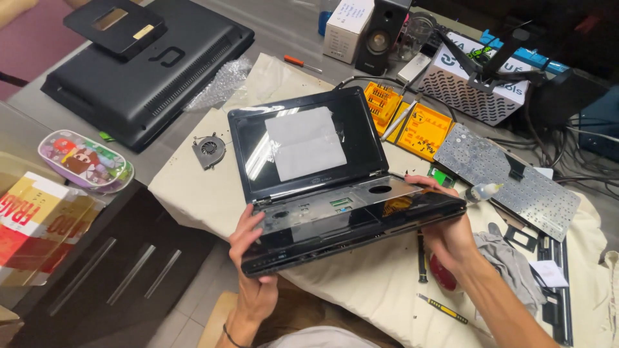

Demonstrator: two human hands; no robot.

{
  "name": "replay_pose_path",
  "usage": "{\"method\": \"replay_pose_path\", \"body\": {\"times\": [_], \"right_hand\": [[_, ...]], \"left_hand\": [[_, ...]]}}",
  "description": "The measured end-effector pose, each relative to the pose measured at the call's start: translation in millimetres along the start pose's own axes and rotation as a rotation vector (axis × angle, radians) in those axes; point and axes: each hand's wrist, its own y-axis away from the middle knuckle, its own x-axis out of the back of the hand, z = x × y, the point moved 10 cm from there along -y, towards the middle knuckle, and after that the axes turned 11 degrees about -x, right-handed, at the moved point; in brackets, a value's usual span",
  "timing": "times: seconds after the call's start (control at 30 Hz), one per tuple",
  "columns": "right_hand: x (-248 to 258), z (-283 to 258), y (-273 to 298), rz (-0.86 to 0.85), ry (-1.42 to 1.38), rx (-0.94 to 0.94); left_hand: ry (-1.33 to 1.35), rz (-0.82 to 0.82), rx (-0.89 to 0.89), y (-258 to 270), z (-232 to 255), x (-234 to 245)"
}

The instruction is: The person holds a disassembled laptop on their lap, repeatedly opening and closing the lid to check the alignment of the internal components and casing. They rotate the device to inspect the bottom panel and the exposed motherboard area.

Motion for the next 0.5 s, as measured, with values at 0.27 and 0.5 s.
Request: {"method": "replay_pose_path", "body": {"times": [0.27, 0.5], "right_hand": [[9, 4, 24, -0.085, 0.231, -0.06], [14, 7, 20, -0.129, 0.246, 0.029]], "left_hand": [[-0.153, 0.187, 0.095, 33, 39, 20], [-0.25, 0.36, 0.017, 37, 60, 21]]}}
